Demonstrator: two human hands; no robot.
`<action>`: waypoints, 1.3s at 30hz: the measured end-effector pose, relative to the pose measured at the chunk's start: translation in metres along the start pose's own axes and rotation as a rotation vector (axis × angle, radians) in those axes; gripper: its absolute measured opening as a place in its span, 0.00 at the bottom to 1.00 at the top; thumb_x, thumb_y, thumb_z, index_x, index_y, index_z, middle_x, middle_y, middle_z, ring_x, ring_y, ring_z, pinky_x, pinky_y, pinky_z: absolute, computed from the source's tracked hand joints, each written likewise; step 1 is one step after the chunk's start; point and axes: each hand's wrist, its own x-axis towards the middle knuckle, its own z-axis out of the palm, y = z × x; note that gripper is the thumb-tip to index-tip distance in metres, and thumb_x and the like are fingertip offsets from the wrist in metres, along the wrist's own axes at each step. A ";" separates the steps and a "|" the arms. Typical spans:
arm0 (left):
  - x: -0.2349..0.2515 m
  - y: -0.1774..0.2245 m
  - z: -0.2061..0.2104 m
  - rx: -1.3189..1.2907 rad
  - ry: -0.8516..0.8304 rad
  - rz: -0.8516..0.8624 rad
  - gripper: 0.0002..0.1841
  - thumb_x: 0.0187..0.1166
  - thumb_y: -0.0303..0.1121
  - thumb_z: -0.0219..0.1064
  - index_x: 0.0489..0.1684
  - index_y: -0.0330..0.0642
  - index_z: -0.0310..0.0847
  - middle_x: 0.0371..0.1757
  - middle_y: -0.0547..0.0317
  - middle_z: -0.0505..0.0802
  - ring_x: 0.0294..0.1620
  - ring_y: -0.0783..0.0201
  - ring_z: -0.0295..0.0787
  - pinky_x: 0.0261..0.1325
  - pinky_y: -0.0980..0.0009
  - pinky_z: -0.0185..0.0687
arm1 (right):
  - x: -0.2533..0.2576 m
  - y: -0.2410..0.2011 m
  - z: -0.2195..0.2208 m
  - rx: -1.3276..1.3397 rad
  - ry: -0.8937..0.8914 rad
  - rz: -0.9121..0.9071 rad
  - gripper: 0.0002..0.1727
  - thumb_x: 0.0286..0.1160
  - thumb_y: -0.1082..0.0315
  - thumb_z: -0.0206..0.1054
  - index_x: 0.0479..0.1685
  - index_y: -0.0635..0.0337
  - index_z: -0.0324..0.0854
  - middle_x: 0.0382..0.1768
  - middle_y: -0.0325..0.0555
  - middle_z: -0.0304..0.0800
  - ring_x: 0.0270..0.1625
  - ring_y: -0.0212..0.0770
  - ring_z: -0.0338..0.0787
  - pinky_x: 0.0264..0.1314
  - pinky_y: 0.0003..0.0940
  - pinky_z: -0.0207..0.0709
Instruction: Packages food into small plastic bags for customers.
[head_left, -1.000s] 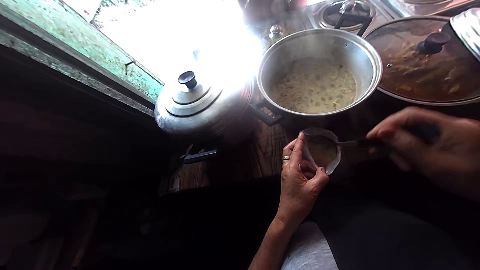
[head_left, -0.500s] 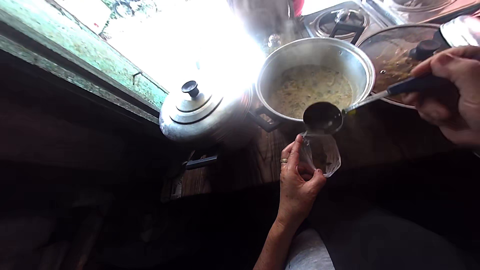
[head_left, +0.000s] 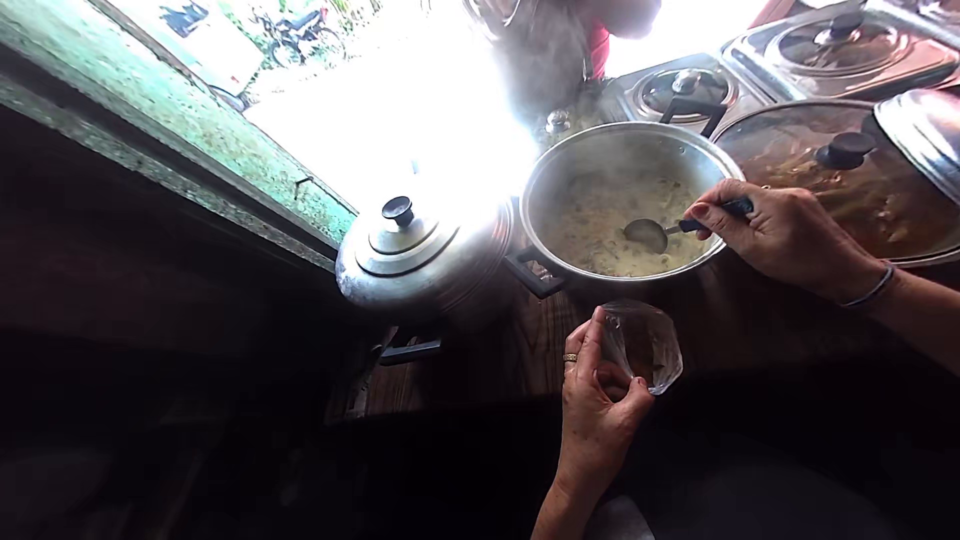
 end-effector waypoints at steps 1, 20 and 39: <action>0.000 0.000 -0.001 0.003 -0.003 -0.003 0.42 0.61 0.13 0.69 0.86 0.27 0.60 0.76 0.45 0.71 0.30 0.78 0.83 0.33 0.80 0.87 | 0.000 0.002 0.001 0.054 -0.002 0.047 0.15 0.88 0.55 0.58 0.48 0.54 0.86 0.28 0.33 0.88 0.27 0.22 0.83 0.30 0.23 0.75; 0.004 0.000 -0.004 -0.049 -0.027 -0.080 0.42 0.64 0.15 0.68 0.86 0.22 0.56 0.70 0.41 0.73 0.31 0.74 0.85 0.35 0.78 0.89 | -0.003 -0.031 -0.073 0.835 0.209 0.429 0.13 0.89 0.65 0.55 0.42 0.48 0.86 0.27 0.26 0.90 0.11 0.18 0.72 0.08 0.12 0.63; 0.006 -0.005 -0.008 -0.118 -0.026 -0.109 0.42 0.63 0.15 0.68 0.87 0.29 0.58 0.71 0.43 0.76 0.33 0.71 0.88 0.38 0.76 0.91 | -0.148 -0.075 -0.010 -0.039 0.015 -0.561 0.08 0.88 0.65 0.59 0.54 0.55 0.81 0.44 0.48 0.85 0.35 0.37 0.84 0.32 0.27 0.75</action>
